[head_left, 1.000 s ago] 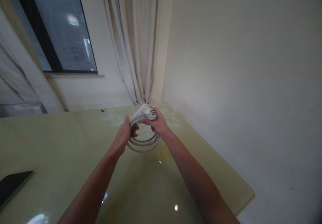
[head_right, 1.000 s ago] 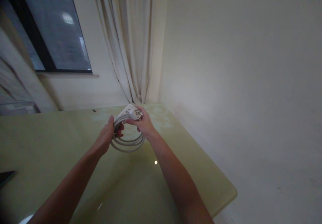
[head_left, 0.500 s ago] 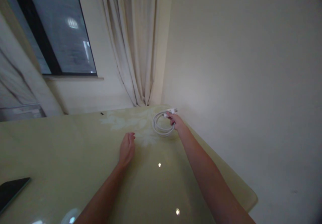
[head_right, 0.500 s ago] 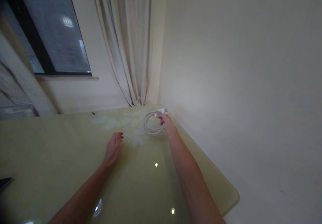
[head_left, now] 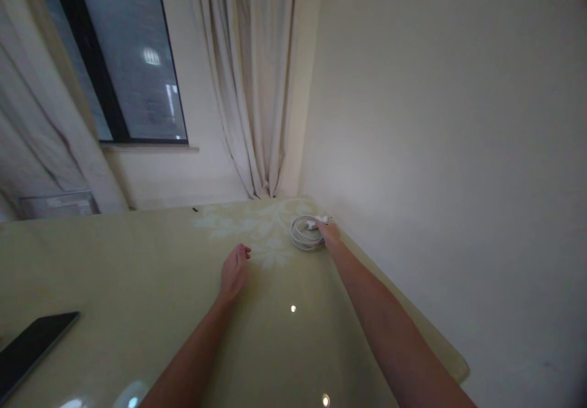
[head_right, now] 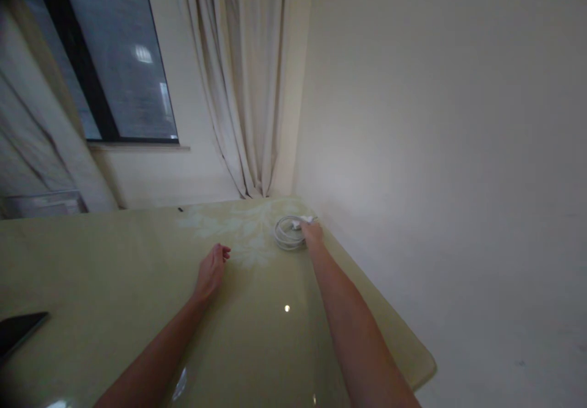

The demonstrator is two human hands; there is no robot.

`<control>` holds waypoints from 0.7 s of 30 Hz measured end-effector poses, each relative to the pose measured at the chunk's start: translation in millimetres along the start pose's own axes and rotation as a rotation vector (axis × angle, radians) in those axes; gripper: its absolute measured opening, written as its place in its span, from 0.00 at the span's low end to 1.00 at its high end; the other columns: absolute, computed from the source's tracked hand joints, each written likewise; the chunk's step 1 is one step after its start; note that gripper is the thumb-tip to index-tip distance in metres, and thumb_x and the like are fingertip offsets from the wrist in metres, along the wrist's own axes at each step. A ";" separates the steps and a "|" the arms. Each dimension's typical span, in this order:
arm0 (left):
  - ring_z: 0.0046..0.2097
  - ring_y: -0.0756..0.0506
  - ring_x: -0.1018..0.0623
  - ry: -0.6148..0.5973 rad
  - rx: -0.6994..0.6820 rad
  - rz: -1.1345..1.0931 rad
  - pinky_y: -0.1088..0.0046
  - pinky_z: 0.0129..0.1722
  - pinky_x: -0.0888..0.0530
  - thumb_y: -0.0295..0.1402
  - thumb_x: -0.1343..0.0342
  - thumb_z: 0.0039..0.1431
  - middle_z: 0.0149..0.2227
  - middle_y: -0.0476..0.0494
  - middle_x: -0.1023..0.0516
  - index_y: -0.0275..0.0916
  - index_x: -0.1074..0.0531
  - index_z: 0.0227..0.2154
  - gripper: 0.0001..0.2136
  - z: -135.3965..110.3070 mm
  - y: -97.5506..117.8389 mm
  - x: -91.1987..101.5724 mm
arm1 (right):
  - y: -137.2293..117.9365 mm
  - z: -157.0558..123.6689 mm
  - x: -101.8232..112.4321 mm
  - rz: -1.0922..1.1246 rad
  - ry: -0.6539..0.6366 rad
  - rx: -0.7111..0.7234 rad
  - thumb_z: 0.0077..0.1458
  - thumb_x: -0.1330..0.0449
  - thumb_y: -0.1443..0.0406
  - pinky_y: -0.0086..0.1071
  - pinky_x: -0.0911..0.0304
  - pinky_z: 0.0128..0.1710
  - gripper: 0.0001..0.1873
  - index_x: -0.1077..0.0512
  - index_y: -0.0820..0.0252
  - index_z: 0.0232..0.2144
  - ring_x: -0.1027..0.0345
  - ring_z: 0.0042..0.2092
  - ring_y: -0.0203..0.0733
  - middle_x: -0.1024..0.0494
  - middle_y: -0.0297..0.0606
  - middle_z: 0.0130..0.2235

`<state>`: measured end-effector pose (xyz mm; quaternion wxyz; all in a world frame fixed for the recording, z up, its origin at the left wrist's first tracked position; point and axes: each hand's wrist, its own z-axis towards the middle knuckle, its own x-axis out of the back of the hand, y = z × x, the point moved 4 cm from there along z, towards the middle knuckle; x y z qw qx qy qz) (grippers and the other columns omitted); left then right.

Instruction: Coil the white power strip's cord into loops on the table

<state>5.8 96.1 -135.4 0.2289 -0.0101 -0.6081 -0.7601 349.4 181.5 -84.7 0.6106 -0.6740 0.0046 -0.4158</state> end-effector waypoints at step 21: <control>0.23 0.50 0.46 -0.258 -0.212 0.204 0.69 0.28 0.44 0.59 0.48 0.58 0.19 0.54 0.51 0.44 0.51 0.17 0.29 -75.2 24.1 43.4 | -7.1 -199.8 -36.3 -0.143 -0.476 1.025 0.70 0.39 0.63 0.40 0.37 0.56 0.08 0.22 0.60 0.44 0.30 0.50 0.46 0.21 0.45 0.46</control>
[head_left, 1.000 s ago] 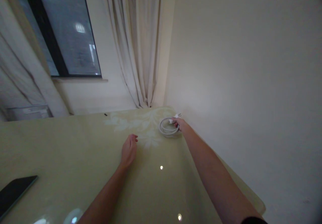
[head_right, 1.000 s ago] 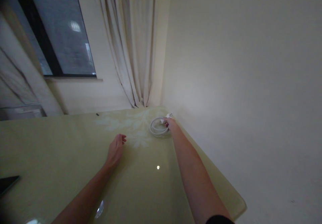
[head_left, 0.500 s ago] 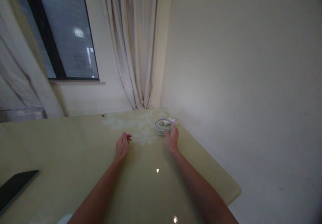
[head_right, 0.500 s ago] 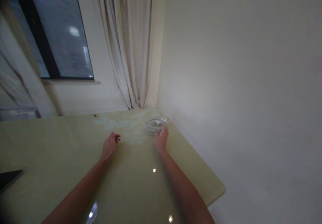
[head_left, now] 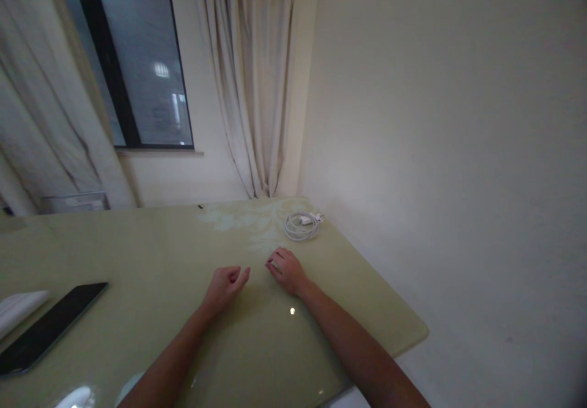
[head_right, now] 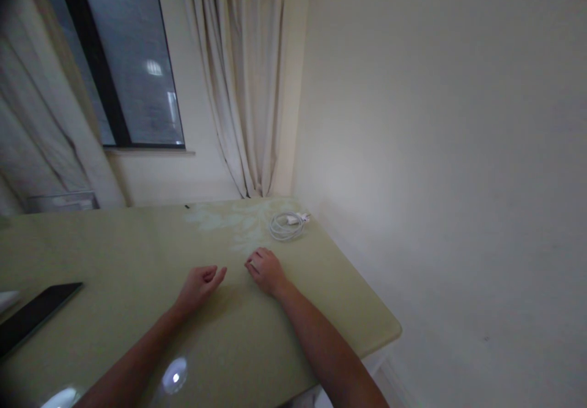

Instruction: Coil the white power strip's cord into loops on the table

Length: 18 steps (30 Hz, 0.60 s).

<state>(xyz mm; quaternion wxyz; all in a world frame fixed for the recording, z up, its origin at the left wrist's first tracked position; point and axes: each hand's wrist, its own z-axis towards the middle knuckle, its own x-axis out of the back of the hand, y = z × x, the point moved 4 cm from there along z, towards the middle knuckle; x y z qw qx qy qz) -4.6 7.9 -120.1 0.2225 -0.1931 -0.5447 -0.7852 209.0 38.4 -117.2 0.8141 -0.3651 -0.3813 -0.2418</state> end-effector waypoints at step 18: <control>0.23 0.48 0.41 -0.362 -0.185 0.487 0.66 0.31 0.48 0.48 0.57 0.70 0.18 0.47 0.40 0.41 0.39 0.16 0.26 6.6 8.1 -35.0 | 30.3 -2.3 -2.9 0.193 0.059 -0.252 0.70 0.40 0.61 0.36 0.33 0.49 0.10 0.25 0.61 0.48 0.27 0.43 0.41 0.23 0.42 0.46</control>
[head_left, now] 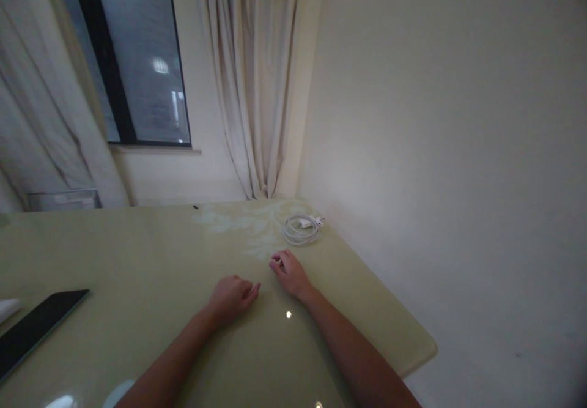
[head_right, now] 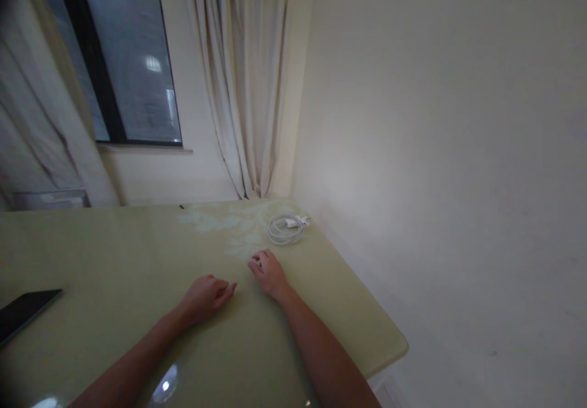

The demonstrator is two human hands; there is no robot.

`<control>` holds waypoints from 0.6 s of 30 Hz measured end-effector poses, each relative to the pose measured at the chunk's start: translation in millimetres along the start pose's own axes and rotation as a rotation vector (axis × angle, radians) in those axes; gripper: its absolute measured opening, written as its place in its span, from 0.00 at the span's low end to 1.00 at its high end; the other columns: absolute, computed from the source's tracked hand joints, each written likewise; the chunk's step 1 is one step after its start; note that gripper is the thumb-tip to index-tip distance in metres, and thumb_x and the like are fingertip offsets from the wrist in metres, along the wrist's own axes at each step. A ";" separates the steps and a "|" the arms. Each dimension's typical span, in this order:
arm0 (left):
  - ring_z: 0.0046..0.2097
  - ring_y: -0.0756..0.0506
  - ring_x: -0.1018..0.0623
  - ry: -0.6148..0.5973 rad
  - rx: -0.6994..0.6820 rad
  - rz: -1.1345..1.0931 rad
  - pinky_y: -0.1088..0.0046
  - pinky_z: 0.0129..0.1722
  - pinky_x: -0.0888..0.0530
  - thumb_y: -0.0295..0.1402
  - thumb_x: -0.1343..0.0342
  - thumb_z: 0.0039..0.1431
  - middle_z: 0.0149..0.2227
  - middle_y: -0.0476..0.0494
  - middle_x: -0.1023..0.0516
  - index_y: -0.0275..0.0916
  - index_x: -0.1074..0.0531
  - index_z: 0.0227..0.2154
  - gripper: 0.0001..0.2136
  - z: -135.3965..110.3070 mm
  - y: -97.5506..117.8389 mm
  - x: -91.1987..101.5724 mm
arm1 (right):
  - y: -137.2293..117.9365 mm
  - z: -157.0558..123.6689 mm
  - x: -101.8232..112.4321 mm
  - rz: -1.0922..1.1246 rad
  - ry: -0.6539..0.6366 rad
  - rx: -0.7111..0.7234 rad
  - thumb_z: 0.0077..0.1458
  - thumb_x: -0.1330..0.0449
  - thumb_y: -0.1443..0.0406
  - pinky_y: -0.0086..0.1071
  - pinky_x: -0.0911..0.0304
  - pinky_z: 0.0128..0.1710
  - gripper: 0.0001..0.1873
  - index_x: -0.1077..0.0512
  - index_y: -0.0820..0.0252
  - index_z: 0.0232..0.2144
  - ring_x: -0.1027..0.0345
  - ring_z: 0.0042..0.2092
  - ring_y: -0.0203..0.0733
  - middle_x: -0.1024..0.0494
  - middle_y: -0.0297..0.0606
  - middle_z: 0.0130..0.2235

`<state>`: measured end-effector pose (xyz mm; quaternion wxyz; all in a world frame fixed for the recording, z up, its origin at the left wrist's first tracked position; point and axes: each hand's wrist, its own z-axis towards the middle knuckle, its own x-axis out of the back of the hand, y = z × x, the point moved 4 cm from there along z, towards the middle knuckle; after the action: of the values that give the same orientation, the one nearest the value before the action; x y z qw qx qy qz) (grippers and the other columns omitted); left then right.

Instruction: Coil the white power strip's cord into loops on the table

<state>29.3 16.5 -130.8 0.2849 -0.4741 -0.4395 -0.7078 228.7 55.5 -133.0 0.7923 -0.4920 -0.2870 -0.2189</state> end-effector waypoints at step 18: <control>0.25 0.45 0.35 -0.121 0.016 0.107 0.65 0.32 0.48 0.46 0.61 0.72 0.21 0.42 0.33 0.41 0.35 0.19 0.26 -5.5 5.1 1.9 | -3.6 2.4 -8.9 -0.079 -0.074 0.038 0.67 0.37 0.62 0.40 0.33 0.55 0.14 0.25 0.63 0.52 0.27 0.50 0.48 0.20 0.46 0.48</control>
<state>30.3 9.4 -128.1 0.2987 -0.5365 -0.4358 -0.6580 219.2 56.8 -135.7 0.7811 -0.4726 -0.3395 -0.2263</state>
